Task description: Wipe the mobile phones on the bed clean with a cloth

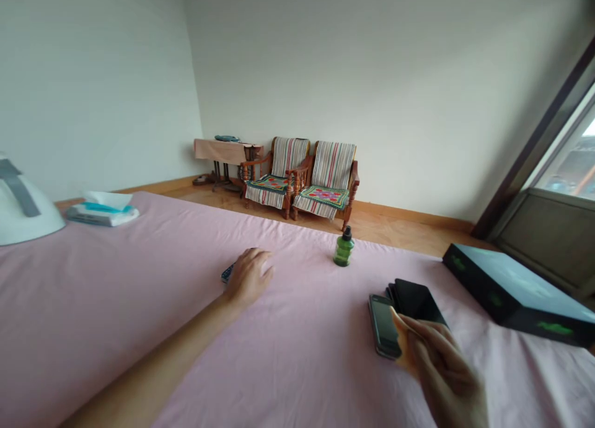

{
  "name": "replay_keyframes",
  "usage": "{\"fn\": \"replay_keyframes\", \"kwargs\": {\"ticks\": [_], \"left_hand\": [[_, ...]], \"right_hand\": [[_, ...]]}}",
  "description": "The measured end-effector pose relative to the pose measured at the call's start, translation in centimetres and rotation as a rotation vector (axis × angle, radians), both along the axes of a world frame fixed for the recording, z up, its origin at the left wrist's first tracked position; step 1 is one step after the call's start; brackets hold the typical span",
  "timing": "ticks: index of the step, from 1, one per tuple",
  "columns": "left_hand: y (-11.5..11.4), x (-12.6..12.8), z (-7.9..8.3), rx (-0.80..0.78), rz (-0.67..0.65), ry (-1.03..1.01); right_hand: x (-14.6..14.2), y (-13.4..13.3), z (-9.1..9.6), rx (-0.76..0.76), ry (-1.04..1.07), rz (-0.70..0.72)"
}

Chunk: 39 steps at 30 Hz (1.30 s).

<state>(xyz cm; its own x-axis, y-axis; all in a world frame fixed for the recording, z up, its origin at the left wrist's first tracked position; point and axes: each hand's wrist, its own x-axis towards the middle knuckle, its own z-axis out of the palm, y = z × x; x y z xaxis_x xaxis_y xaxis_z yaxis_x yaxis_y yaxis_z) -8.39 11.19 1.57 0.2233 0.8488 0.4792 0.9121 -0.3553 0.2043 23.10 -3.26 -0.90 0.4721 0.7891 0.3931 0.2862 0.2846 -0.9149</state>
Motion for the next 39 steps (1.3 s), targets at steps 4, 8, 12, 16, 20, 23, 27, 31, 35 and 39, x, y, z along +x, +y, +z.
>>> {"fn": "replay_keyframes", "kwargs": {"ticks": [4,8,12,16,20,23,27,31,35,39], "left_hand": [[1.2,-2.6,0.4,-0.020,0.180,0.060],[1.5,-3.5,0.1,-0.090,0.283,0.113],[1.2,-3.5,0.4,-0.110,0.316,0.123],[0.5,-2.7,1.3,-0.077,0.281,0.106],[-1.2,-0.1,1.5,-0.049,0.122,0.068],[-2.8,2.8,0.5,-0.098,-0.050,0.064],[-4.0,5.3,-1.0,-0.162,-0.125,0.063],[-4.1,5.8,-1.5,-0.198,-0.121,0.082],[-3.8,5.9,-1.1,-0.244,-0.123,0.131],[-3.4,6.1,-0.4,-0.297,-0.160,0.198]], "right_hand": [[-1.3,-0.4,0.8,-0.004,0.042,-0.019],[-1.6,-0.5,1.1,-0.016,0.060,-0.004],[-0.9,-0.3,0.6,-0.033,0.060,-0.003],[0.1,0.0,-0.3,-0.009,-0.031,0.043],[0.2,0.1,-0.5,-0.008,-0.057,0.062],[0.0,0.0,-0.3,-0.008,-0.043,0.039],[-0.2,0.0,0.0,-0.028,-0.023,0.046],[-0.2,0.0,0.2,-0.033,0.014,0.070],[-0.3,-0.1,0.3,-0.016,0.009,0.077],[-0.2,-0.2,0.1,-0.009,-0.047,0.065]]}}
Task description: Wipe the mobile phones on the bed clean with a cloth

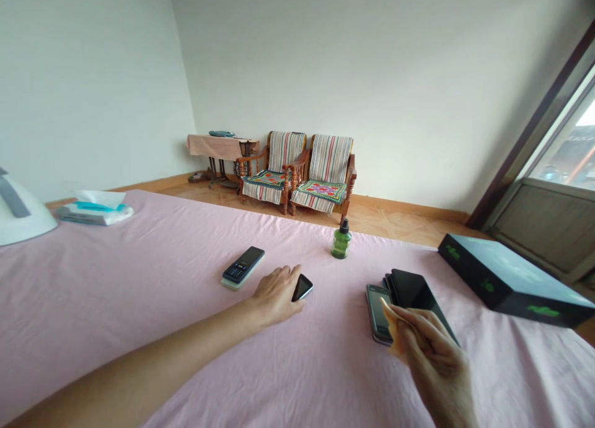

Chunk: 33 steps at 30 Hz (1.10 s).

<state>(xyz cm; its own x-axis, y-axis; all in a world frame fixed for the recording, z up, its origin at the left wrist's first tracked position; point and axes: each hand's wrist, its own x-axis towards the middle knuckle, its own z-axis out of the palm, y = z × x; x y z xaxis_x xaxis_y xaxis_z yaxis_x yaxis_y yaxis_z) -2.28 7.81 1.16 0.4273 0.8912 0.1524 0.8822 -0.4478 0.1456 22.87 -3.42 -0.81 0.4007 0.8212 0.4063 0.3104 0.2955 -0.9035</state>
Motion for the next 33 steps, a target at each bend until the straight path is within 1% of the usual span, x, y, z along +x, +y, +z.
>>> {"fn": "replay_keyframes", "kwargs": {"ticks": [6,12,16,19,21,23,27,30,33], "left_hand": [[1.0,0.6,1.1,-0.076,-0.031,0.090],[2.4,1.6,1.5,-0.179,-0.016,0.144],[3.2,1.9,2.2,-0.254,-0.022,0.149],[3.3,1.7,2.8,-0.287,-0.027,0.133],[2.8,1.3,2.8,-0.278,-0.014,0.104],[1.9,0.7,2.4,-0.249,0.002,0.059],[-1.2,-0.1,1.3,-0.188,0.011,-0.051],[-3.3,-0.1,0.9,-0.194,-0.022,-0.131],[-3.8,-0.5,1.0,-0.194,-0.070,-0.184]], "right_hand": [[-0.1,0.0,-0.3,0.004,-0.023,-0.027],[-0.2,-0.3,0.2,-0.022,-0.119,-0.074],[-0.5,-0.7,0.4,-0.006,-0.093,-0.058],[-0.4,-0.7,0.3,0.016,-0.116,-0.035],[-0.4,-0.6,0.2,0.026,-0.122,-0.029],[-0.5,-0.5,0.1,0.041,-0.108,-0.023],[-1.0,-0.4,-0.2,0.053,-0.120,0.013],[-1.4,-0.5,-0.4,0.075,-0.170,0.056],[-2.1,-0.6,-0.1,0.090,-0.185,0.089]]}}
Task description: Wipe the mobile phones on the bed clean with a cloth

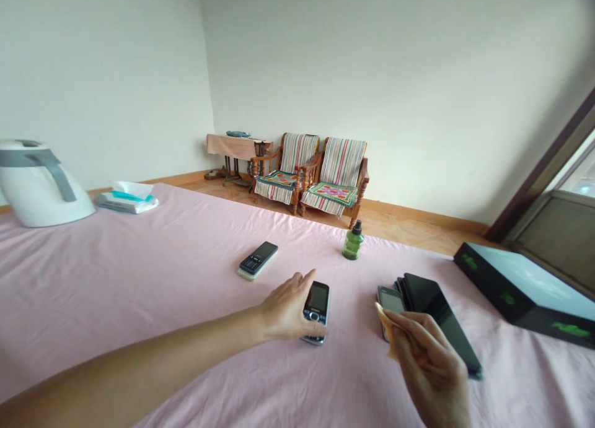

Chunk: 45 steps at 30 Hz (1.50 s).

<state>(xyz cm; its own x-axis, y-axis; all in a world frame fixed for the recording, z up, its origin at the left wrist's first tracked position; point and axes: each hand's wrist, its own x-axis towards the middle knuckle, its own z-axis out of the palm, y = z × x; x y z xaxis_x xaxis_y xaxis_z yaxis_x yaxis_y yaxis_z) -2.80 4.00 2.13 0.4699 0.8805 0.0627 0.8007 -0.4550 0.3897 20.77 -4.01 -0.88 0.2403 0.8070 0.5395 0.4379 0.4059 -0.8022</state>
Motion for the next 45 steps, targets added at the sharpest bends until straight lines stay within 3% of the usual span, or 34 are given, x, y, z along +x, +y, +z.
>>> {"fn": "replay_keyframes", "kwargs": {"ticks": [4,8,15,19,26,37,40,45], "left_hand": [[1.4,-1.3,-0.3,-0.024,-0.121,-0.102],[2.6,-2.2,-1.3,-0.106,-0.289,-0.132],[2.5,-2.2,-2.6,-0.071,-0.324,-0.212],[2.5,-2.2,-3.0,-0.041,-0.321,-0.242],[2.4,-2.0,-2.9,-0.052,-0.301,-0.231],[3.0,-2.8,-2.8,-0.107,-0.326,-0.250],[3.1,-3.0,-2.7,-0.135,-0.317,-0.247],[2.0,-2.0,-2.9,-0.094,-0.351,-0.274]], "right_hand": [[-1.9,0.2,1.0,-0.012,-0.048,0.079],[-4.2,1.9,1.5,-0.036,-0.289,0.152],[-6.4,8.2,-0.7,-0.031,-0.424,0.121],[-6.6,10.1,-1.9,-0.044,-0.446,0.171],[-6.0,7.9,-2.2,-0.071,-0.493,0.309],[-6.6,2.5,-1.5,-0.161,-0.456,0.375],[-6.2,2.6,-0.5,-0.161,-0.430,0.391],[-5.9,5.9,0.6,-0.079,-0.372,0.167]]}}
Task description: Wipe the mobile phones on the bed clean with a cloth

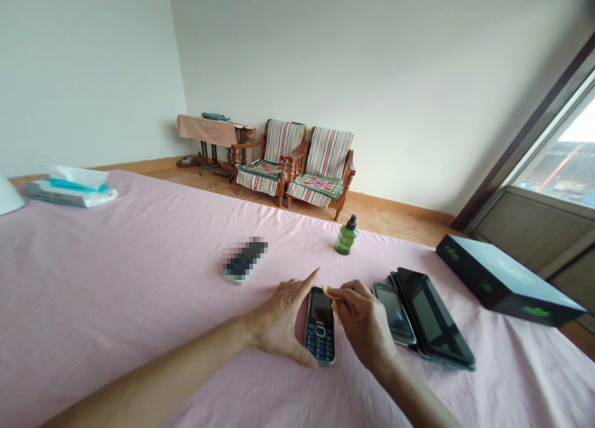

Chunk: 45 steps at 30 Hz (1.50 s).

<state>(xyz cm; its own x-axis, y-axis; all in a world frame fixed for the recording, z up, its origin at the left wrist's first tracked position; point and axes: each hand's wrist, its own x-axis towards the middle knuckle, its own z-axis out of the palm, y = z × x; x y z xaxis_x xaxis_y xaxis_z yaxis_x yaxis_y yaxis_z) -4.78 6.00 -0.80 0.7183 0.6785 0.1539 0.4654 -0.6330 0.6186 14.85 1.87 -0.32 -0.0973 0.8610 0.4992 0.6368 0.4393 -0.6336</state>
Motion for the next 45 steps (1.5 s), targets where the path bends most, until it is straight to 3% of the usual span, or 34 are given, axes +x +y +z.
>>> {"fn": "replay_keyframes", "kwargs": {"ticks": [4,8,15,22,25,27,31,35,40,45], "left_hand": [[-0.6,0.8,-0.3,0.038,-0.018,-0.043],[-0.6,0.8,-0.8,0.052,-0.003,-0.068],[-0.6,0.8,-0.6,0.025,0.006,-0.070],[-0.8,0.8,0.0,0.016,0.011,-0.035],[-0.8,0.9,-0.2,0.020,0.016,-0.033],[-0.8,0.9,-0.3,0.025,0.019,-0.028],[-0.8,0.8,-0.4,0.032,0.028,-0.029],[-0.7,0.9,-0.4,0.022,0.010,-0.053],[-0.6,0.9,-0.4,0.012,-0.003,-0.088],[-0.8,0.9,-0.2,0.016,0.014,-0.053]], "right_hand": [[-0.3,2.3,-1.1,0.004,-0.082,-0.025],[-0.5,2.6,-1.9,-0.007,-0.162,0.020],[-1.0,-0.2,-0.7,-0.069,-0.187,0.150],[-1.6,-3.1,-1.0,-0.083,-0.122,0.190],[-1.1,-2.5,-0.8,-0.120,-0.074,0.144],[-0.5,-1.6,-0.6,-0.107,-0.087,0.038],[-0.1,0.2,-0.5,-0.100,-0.272,-0.134],[-1.6,0.6,-0.5,-0.121,-0.393,-0.101],[-3.6,0.3,-0.6,-0.083,-0.317,0.043],[-1.9,0.6,-0.6,-0.086,-0.343,-0.043]]}}
